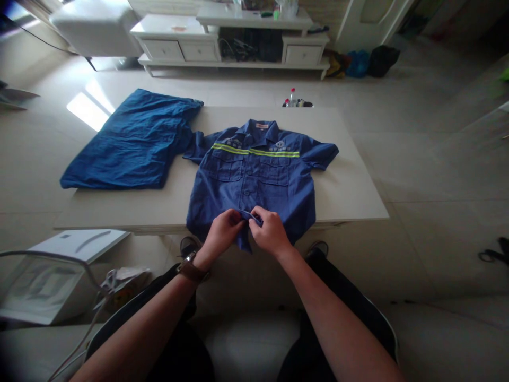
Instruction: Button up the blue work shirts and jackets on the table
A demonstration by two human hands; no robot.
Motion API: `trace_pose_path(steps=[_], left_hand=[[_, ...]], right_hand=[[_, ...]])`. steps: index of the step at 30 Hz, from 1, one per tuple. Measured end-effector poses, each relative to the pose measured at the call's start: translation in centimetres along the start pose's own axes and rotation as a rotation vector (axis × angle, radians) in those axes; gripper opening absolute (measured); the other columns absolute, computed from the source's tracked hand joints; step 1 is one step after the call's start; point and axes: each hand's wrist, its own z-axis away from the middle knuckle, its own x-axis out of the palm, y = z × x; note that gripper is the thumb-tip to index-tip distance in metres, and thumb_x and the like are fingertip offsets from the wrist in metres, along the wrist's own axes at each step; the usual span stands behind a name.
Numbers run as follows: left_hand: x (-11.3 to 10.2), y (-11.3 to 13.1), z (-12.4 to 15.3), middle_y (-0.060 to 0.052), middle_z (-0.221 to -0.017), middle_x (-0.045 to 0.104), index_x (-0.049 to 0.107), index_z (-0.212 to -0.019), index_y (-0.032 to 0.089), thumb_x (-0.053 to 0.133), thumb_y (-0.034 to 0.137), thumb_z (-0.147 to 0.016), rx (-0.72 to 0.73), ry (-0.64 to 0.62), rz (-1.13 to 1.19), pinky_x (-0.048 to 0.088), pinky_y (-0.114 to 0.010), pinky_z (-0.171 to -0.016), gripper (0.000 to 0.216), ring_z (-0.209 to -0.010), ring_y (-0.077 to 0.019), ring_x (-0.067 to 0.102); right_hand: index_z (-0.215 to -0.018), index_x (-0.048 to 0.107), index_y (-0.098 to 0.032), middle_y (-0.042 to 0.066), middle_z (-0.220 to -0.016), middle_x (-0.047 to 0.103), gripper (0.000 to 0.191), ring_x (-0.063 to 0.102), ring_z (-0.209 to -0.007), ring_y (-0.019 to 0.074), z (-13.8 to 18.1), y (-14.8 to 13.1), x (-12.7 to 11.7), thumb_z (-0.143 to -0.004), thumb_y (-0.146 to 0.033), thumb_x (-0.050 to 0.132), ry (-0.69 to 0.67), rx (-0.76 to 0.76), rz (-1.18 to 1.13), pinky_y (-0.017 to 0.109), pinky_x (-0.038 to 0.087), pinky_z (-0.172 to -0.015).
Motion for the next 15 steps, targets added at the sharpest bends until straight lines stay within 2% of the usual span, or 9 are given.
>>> trace_pose_path(steps=[2,6,15], left_hand=[[-0.1,0.2,-0.1,-0.002,-0.078,0.070,0.068,-0.081,0.020,0.068,0.020,-0.082,-0.002,-0.027,-0.009,0.038,-0.026,-0.065,0.002,-0.068,-0.0145,0.058],[-0.6,0.4,-0.2,-0.003,-0.073,0.072,0.073,-0.076,0.019,0.071,0.022,-0.079,0.006,-0.076,0.064,0.039,-0.025,-0.062,0.005,-0.066,-0.0156,0.061],[-0.7,0.9,0.0,-0.002,-0.065,0.070,0.077,-0.071,0.016,0.073,0.022,-0.072,0.039,-0.190,0.093,0.039,-0.024,-0.059,0.007,-0.061,-0.0145,0.058]], right_hand=[[-0.076,0.062,-0.023,-0.001,-0.068,0.063,0.013,0.059,-0.067,0.0172,-0.3,0.4,-0.2,-0.087,-0.027,0.055,0.076,0.049,0.013,0.027,0.041,-0.067],[-0.077,0.063,-0.024,0.002,-0.071,0.066,0.014,0.061,-0.069,0.0195,-1.0,1.7,-0.6,-0.088,-0.030,0.057,0.193,0.113,0.098,0.029,0.041,-0.067],[-0.085,0.068,-0.025,0.006,-0.082,0.073,0.011,0.064,-0.074,0.0225,-2.0,1.9,-0.2,-0.090,-0.027,0.059,0.211,0.105,0.226,0.031,0.041,-0.069]])
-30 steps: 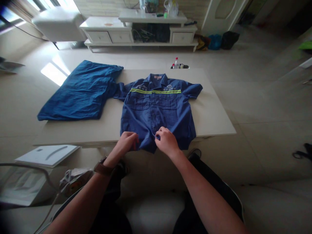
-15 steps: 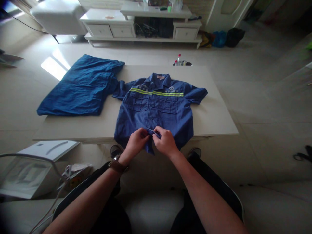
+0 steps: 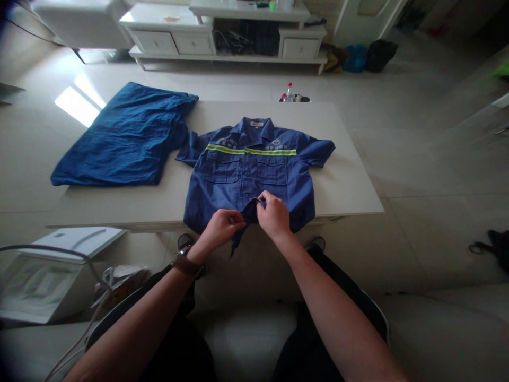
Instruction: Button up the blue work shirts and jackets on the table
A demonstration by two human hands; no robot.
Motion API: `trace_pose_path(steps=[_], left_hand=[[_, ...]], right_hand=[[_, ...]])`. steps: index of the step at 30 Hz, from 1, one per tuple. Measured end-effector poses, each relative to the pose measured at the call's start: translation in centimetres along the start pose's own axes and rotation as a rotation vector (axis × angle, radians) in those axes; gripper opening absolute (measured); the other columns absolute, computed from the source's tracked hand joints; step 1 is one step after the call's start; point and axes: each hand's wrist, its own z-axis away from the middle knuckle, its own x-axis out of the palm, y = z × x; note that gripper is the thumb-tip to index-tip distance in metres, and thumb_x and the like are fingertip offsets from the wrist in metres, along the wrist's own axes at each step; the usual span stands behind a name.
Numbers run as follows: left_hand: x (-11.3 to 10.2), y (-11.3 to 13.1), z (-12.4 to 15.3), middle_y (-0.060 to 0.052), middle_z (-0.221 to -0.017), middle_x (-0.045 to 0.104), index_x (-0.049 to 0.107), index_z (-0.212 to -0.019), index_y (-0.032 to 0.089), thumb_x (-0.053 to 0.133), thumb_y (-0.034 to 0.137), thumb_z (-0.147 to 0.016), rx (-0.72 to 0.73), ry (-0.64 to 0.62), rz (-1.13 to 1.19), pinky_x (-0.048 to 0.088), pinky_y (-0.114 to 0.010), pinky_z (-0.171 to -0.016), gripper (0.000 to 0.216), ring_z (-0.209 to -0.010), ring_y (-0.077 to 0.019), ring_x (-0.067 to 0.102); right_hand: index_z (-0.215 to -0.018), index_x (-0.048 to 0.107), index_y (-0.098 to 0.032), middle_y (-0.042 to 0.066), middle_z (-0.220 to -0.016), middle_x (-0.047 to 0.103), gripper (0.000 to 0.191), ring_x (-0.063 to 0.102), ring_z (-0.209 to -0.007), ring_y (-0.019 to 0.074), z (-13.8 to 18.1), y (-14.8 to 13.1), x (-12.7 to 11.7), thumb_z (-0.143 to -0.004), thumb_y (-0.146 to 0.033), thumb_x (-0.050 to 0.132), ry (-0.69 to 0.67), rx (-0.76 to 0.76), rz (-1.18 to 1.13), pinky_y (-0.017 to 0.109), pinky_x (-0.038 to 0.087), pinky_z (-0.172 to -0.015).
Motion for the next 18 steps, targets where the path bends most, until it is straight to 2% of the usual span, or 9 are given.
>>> trace_pose_path(steps=[8,12,15,18], left_hand=[[-0.4,0.2,-0.5,0.000,-0.060,0.065,0.076,-0.069,0.014,0.072,0.025,-0.069,0.029,-0.065,0.059,0.037,-0.024,-0.057,0.011,-0.058,-0.0125,0.053],[-0.4,0.2,-0.3,-0.002,-0.065,0.068,0.074,-0.071,0.015,0.071,0.022,-0.071,0.048,-0.037,0.049,0.039,-0.025,-0.059,0.008,-0.062,-0.0136,0.056],[-0.5,0.4,-0.1,-0.003,-0.066,0.069,0.074,-0.072,0.015,0.070,0.020,-0.073,0.075,-0.005,0.049,0.041,-0.025,-0.061,0.007,-0.063,-0.0146,0.059],[-0.8,0.6,0.0,-0.002,-0.068,0.070,0.075,-0.074,0.016,0.071,0.019,-0.075,0.090,0.046,0.019,0.042,-0.025,-0.063,0.006,-0.065,-0.0145,0.060]], right_hand=[[-0.084,0.067,-0.025,0.005,-0.079,0.071,0.012,0.062,-0.071,0.0219,-0.7,0.0,0.8,-0.090,-0.028,0.057,0.014,-0.002,0.048,0.030,0.041,-0.068],[-0.082,0.064,-0.024,0.003,-0.074,0.067,0.009,0.061,-0.071,0.0206,-1.2,-0.4,1.2,-0.085,-0.022,0.056,-0.020,0.012,-0.032,0.030,0.043,-0.070],[-0.085,0.063,-0.023,0.002,-0.080,0.068,0.014,0.063,-0.078,0.0190,-1.5,-0.8,1.1,-0.078,-0.017,0.053,-0.055,-0.024,-0.172,0.028,0.045,-0.075],[-0.086,0.066,-0.022,0.001,-0.080,0.068,0.013,0.062,-0.080,0.0185,-1.7,-0.9,0.9,-0.075,-0.021,0.057,-0.139,-0.013,-0.219,0.028,0.046,-0.075]])
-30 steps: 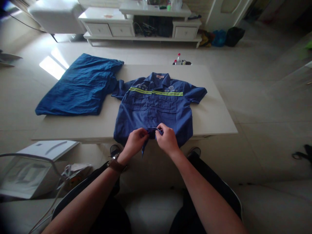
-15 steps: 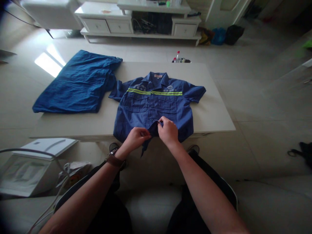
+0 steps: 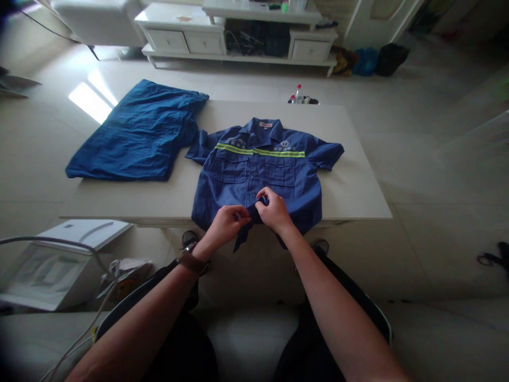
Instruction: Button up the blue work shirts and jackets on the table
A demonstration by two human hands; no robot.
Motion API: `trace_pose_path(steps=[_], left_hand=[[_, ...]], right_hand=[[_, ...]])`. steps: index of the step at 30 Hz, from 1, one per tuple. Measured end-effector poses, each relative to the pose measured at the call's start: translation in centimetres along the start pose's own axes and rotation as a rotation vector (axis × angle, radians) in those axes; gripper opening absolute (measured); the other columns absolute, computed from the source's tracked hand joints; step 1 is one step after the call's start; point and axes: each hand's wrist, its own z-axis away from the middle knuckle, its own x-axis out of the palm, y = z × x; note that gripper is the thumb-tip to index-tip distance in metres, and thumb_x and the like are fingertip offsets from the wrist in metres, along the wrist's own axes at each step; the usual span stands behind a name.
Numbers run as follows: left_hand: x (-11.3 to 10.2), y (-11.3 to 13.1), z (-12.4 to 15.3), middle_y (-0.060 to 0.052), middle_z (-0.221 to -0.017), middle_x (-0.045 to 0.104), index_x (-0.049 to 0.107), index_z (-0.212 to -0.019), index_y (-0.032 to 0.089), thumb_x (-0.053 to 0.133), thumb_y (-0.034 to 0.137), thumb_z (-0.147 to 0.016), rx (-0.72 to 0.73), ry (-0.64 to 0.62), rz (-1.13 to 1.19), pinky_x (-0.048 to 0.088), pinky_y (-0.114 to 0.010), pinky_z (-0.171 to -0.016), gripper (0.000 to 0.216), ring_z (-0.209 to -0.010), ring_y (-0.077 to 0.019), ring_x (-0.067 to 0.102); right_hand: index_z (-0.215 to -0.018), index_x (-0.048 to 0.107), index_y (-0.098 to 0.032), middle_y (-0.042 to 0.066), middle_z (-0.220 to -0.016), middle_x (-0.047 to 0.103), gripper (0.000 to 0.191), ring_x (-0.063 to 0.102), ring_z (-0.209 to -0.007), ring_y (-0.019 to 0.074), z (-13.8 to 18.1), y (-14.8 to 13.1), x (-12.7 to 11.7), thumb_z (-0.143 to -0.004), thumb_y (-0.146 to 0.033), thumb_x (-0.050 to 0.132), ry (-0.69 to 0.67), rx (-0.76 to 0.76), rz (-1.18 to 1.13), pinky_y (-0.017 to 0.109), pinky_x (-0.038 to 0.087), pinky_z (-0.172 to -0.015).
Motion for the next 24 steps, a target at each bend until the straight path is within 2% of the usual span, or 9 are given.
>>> trace_pose_path(steps=[4,7,10,13,21,24], left_hand=[[-0.1,0.0,0.0,-0.001,-0.071,0.072,0.076,-0.076,0.016,0.073,0.017,-0.077,0.003,0.029,-0.043,0.043,-0.024,-0.064,0.004,-0.066,-0.0136,0.061],[0.0,0.1,0.0,-0.001,-0.070,0.072,0.076,-0.076,0.016,0.074,0.015,-0.077,0.011,0.035,-0.057,0.044,-0.023,-0.064,0.003,-0.066,-0.0134,0.061],[0.2,0.3,0.0,0.000,-0.069,0.072,0.076,-0.075,0.016,0.075,0.013,-0.077,0.042,0.008,-0.054,0.043,-0.022,-0.063,0.004,-0.065,-0.0127,0.060],[0.3,0.3,0.1,0.001,-0.070,0.073,0.076,-0.074,0.016,0.074,0.011,-0.077,0.092,-0.025,-0.064,0.042,-0.022,-0.063,0.006,-0.063,-0.0116,0.059],[0.3,-0.1,-0.1,0.000,-0.071,0.073,0.078,-0.077,0.017,0.076,0.013,-0.079,0.126,-0.036,-0.096,0.043,-0.023,-0.066,0.005,-0.065,-0.0121,0.060],[0.3,-0.1,-0.2,0.000,-0.074,0.075,0.078,-0.077,0.017,0.076,0.014,-0.079,0.136,-0.023,-0.086,0.044,-0.024,-0.067,0.004,-0.067,-0.0124,0.061]], right_hand=[[-0.084,0.072,-0.021,0.000,-0.081,0.071,0.014,0.062,-0.080,0.0185,-0.1,0.3,-0.2,-0.074,-0.030,0.069,-0.158,0.004,0.008,0.029,0.046,-0.078],[-0.079,0.072,-0.020,0.001,-0.080,0.072,0.012,0.062,-0.078,0.0176,-0.1,0.7,0.1,-0.076,-0.032,0.069,-0.195,0.046,-0.030,0.029,0.046,-0.076],[-0.075,0.070,-0.020,-0.001,-0.072,0.069,0.012,0.059,-0.072,0.0169,-0.1,0.7,0.5,-0.076,-0.032,0.071,-0.150,0.122,0.005,0.027,0.044,-0.070],[-0.072,0.066,-0.021,-0.001,-0.069,0.067,0.012,0.058,-0.070,0.0162,0.1,0.4,0.9,-0.078,-0.030,0.070,-0.114,0.132,0.085,0.027,0.043,-0.069],[-0.077,0.067,-0.023,0.002,-0.077,0.071,0.011,0.060,-0.071,0.0175,0.6,0.5,1.0,-0.083,-0.032,0.070,-0.002,0.101,0.211,0.028,0.043,-0.071],[-0.077,0.067,-0.023,0.002,-0.078,0.071,0.011,0.060,-0.071,0.0176,0.4,0.4,0.8,-0.083,-0.031,0.070,0.001,0.089,0.207,0.029,0.043,-0.072]])
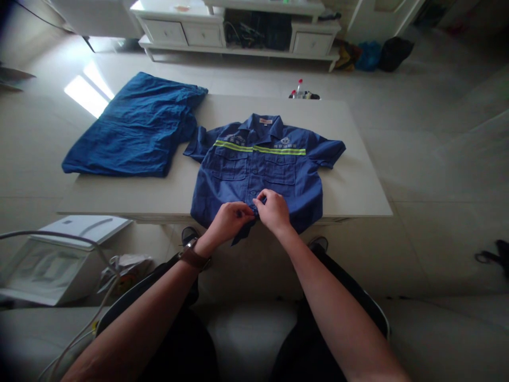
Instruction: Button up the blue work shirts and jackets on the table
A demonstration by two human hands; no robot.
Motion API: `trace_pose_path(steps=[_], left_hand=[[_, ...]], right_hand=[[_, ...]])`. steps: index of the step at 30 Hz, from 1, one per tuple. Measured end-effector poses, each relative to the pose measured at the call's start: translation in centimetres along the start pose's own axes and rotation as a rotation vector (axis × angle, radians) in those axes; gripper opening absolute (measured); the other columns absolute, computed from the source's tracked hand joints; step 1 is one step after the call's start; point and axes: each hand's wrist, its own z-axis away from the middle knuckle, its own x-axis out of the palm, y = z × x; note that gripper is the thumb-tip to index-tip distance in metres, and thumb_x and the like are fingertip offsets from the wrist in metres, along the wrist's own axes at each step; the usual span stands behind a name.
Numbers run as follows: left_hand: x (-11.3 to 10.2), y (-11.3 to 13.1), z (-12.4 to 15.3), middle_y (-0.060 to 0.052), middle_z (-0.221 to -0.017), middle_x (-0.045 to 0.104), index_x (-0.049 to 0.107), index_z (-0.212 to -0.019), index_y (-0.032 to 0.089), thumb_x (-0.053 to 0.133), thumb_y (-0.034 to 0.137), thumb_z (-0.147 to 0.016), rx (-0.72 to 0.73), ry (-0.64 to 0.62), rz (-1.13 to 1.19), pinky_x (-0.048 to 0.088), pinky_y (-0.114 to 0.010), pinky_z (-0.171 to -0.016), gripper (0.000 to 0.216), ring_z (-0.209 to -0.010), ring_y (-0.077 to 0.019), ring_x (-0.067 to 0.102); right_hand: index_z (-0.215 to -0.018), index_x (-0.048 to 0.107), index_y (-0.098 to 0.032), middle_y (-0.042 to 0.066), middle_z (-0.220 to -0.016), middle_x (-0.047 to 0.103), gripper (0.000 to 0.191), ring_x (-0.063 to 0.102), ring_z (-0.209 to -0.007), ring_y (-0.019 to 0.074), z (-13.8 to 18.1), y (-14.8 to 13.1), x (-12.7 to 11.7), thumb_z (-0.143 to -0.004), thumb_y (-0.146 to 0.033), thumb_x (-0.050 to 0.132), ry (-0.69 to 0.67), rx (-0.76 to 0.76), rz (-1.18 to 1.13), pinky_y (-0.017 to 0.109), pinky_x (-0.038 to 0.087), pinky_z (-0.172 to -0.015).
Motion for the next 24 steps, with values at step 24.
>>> trace_pose_path(steps=[24], left_hand=[[0.1,0.8,0.2,0.000,-0.079,0.071,0.077,-0.078,0.019,0.070,0.017,-0.085,0.118,0.114,0.066,0.047,-0.024,-0.070,0.010,-0.071,-0.0121,0.060]], right_hand=[[-0.071,0.067,-0.020,0.000,-0.067,0.065,0.016,0.058,-0.067,0.0173,-0.3,0.6,-0.1,-0.072,-0.035,0.074,-0.086,0.189,-0.207,0.029,0.044,-0.066]])
